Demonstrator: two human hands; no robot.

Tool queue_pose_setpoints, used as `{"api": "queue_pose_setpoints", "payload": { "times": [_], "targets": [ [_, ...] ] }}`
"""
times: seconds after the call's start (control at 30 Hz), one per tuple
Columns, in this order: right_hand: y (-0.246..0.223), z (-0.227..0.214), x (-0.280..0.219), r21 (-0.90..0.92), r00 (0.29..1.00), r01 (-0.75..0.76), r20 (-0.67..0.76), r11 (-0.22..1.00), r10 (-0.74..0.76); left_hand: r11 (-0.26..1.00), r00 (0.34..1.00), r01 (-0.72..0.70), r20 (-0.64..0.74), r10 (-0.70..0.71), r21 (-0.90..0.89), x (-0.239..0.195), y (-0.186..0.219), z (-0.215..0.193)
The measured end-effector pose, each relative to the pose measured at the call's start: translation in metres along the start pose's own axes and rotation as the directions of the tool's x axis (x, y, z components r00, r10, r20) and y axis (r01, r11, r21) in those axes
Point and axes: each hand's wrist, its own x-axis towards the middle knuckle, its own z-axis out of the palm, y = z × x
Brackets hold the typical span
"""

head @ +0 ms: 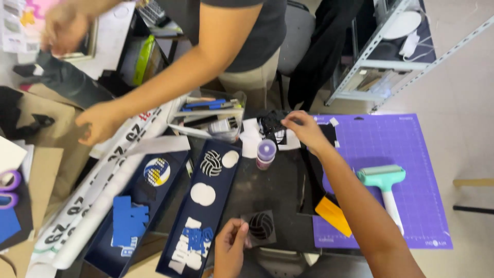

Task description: Peeling small vinyl stickers from a backing sheet and preparing them using tools like scissors and a squeegee.

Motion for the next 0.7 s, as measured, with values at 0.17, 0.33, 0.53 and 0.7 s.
{"api": "queue_pose_setpoints", "payload": {
  "times": [0.17, 0.33, 0.53, 0.7],
  "targets": [
    [0.019, 0.037, 0.062, -0.471, 0.990, 0.104, -0.038, 0.876, -0.138, 0.981, 0.974, 0.173, -0.131, -0.184, -0.087, 0.007, -0.015, 0.001],
    [0.005, 0.045, 0.043, -0.857, 0.848, 0.222, -0.066, 0.465, -0.526, 0.984, 0.976, 0.159, -0.140, -0.169, -0.080, 0.015, -0.020, 0.000],
    [-0.008, 0.026, 0.032, -0.736, 0.958, 0.112, -0.098, 0.668, -0.270, 0.994, 0.995, 0.093, -0.034, -0.091, 0.050, 0.021, 0.027, 0.015],
    [-0.018, -0.016, -0.042, -0.309, 0.914, 0.232, -0.256, 0.922, -0.316, 0.983, 0.977, -0.155, -0.132, 0.167, 0.100, 0.019, 0.034, 0.025]
  ]
}}
